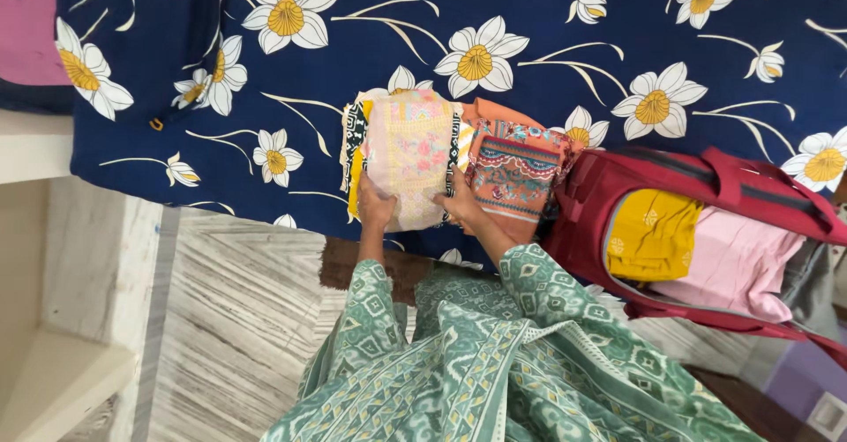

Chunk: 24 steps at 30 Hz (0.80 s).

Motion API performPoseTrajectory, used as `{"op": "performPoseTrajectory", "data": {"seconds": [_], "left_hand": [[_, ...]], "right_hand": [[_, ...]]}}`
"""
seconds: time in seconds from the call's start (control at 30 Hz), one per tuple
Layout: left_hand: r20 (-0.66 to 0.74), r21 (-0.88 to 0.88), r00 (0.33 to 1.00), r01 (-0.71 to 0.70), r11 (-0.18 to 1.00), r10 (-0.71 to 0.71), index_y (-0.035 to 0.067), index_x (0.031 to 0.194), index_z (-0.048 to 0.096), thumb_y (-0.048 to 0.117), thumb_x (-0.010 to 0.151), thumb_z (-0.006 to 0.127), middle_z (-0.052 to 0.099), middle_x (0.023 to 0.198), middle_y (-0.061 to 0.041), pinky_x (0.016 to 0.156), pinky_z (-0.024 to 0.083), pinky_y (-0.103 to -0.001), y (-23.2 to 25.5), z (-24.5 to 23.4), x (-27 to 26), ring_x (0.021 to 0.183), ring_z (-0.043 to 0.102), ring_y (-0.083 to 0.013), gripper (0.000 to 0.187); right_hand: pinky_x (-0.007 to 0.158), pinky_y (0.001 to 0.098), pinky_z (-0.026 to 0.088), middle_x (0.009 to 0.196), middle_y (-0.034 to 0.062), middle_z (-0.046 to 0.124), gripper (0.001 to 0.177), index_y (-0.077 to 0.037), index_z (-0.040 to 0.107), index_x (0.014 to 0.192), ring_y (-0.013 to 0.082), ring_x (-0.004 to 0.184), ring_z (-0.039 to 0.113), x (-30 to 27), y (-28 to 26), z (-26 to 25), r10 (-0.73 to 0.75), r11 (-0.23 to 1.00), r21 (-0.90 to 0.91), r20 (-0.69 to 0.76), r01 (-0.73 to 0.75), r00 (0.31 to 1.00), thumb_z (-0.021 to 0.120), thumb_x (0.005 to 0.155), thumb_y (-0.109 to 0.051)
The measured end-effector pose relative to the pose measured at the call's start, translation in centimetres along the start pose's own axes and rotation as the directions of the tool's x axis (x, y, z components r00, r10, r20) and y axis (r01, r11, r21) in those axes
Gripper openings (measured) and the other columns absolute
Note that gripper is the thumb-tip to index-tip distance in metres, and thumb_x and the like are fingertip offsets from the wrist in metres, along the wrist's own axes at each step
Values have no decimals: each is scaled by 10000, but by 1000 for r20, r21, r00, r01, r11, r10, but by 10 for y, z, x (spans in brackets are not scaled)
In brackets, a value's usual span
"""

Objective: The person packs various folded clothes into a red travel bag on a bed, placing items like a pink top, a yellow garment, and patterned textiles into the main compartment and side pockets.

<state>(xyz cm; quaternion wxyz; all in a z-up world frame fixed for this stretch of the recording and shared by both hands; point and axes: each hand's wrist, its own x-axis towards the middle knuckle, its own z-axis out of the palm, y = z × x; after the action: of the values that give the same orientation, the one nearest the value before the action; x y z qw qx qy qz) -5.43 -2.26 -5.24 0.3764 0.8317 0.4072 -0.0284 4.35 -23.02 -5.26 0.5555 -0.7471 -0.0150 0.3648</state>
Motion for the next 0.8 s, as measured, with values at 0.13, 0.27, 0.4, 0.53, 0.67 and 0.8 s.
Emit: {"op": "performPoseTrajectory", "data": {"seconds": [0.13,0.27,0.4,0.53,0.67,0.8], "left_hand": [[34,1,996,82,997,-82,-14,1560,259,233,658,914,424,1523,-276,1164,359,-456,-1,3,-2,1403,416,-415,1142],[78,-45,984,166,985,-162,-2,1488,371,310,669,908,572,1382,-266,1080,453,-438,10,-7,1,1271,567,-400,1027],[217,-71,953,230,971,-210,-1,1311,554,434,709,887,713,1202,-215,994,521,-419,12,-10,4,1117,695,-355,814],[205,-148,975,117,982,-85,18,1308,584,425,683,862,718,1194,-209,973,522,-418,-4,-3,3,1100,699,-347,796],[221,-217,974,101,971,-52,-9,1272,620,343,732,865,719,1191,-206,964,533,-396,5,-4,-3,1085,703,-326,690],[275,-467,961,106,878,30,-12,1292,625,209,804,799,737,1194,-164,941,546,-358,35,4,-26,1059,707,-258,563]], "right_hand": [[987,387,526,1360,251,603,1041,3,159,1588,306,1205,629,8,-2,7,128,990,60,-2,-128,992,796,774,-120],[927,388,558,1226,221,692,850,25,339,1505,298,1092,692,14,-18,16,236,962,142,-2,-234,972,794,813,-165],[907,345,554,1187,162,744,579,11,591,1362,240,1039,706,10,-28,29,108,993,52,-19,-107,994,792,872,-221],[957,332,543,1224,174,746,540,7,588,1364,229,1078,703,10,-34,23,-81,993,-78,67,86,994,759,881,-165],[1015,373,494,1310,205,661,636,12,456,1458,271,1188,627,4,-43,1,-131,987,-84,83,138,988,694,880,-104],[1067,395,446,1343,201,648,663,-13,462,1477,297,1267,603,-14,-51,-38,-272,944,-186,36,274,962,690,857,-73]]}}
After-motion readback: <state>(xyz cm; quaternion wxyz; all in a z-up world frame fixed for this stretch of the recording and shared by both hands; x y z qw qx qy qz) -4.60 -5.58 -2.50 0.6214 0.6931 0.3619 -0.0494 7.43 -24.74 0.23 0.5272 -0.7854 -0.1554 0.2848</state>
